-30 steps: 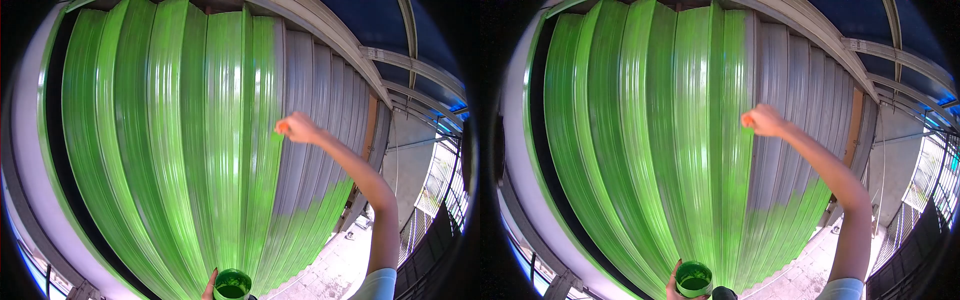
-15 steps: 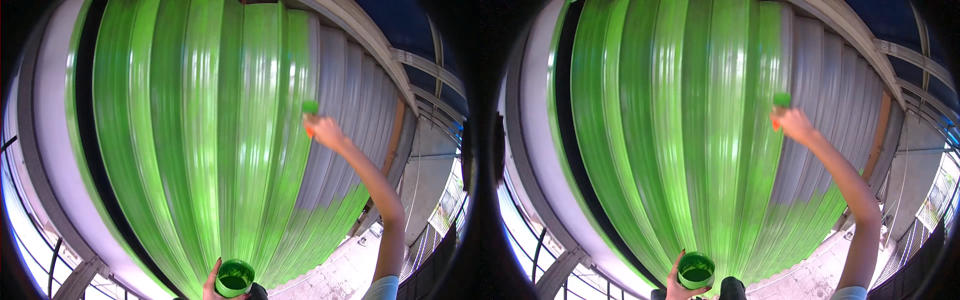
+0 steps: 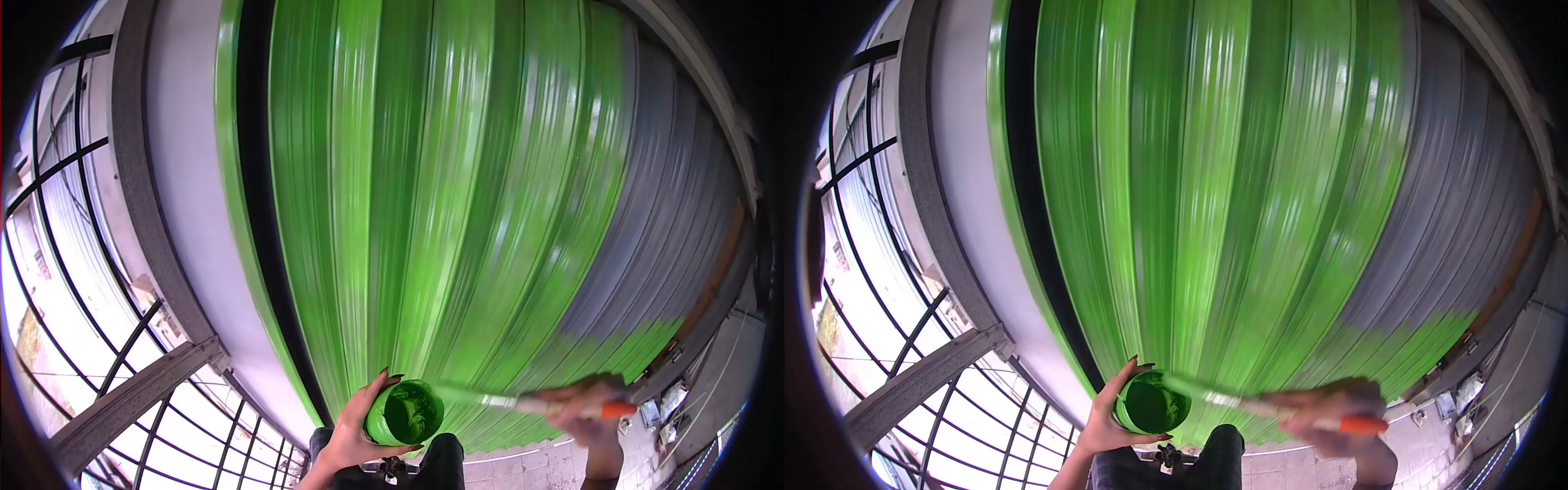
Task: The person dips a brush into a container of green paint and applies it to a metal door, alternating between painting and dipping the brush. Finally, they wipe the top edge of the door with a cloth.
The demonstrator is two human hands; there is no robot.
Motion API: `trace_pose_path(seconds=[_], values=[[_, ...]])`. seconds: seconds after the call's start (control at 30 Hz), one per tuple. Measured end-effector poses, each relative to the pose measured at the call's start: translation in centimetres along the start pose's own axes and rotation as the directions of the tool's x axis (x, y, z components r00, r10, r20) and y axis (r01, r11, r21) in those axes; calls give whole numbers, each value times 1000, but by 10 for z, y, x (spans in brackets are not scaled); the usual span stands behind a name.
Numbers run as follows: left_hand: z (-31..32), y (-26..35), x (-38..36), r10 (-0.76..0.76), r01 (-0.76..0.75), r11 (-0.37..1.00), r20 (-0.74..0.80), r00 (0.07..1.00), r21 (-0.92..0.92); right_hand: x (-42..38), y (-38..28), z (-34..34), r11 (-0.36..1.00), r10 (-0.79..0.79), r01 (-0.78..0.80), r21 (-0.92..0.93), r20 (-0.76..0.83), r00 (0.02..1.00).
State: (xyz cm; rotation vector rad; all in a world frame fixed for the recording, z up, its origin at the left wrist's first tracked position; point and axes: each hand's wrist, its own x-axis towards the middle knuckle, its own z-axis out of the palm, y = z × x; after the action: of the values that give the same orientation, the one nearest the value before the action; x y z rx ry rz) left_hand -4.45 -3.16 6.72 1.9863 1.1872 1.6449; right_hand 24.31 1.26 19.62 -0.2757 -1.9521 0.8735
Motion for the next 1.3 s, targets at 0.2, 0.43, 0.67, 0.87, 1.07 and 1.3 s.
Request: trace_pose_path(seconds=[0.2,0.43,0.67,0.87,1.07,1.3], values=[[-21,11,-10,70,-79,990,76,995,120,0,-8,29,969,-30,79,-233,205,978],[-28,23,-13,142,-164,967,123,982,195,17,6,32,955,-144,236,-178,416,898],[-30,30,-6,192,-231,956,209,959,179,43,9,40,916,-203,384,-113,696,689],[-33,32,-3,196,-255,949,287,938,187,50,13,52,897,-246,437,-59,755,608],[-33,32,-1,202,-257,955,313,928,147,51,16,58,915,-231,401,-43,760,607],[-33,32,-2,200,-253,957,316,927,138,52,15,61,927,-203,372,-43,777,596]])
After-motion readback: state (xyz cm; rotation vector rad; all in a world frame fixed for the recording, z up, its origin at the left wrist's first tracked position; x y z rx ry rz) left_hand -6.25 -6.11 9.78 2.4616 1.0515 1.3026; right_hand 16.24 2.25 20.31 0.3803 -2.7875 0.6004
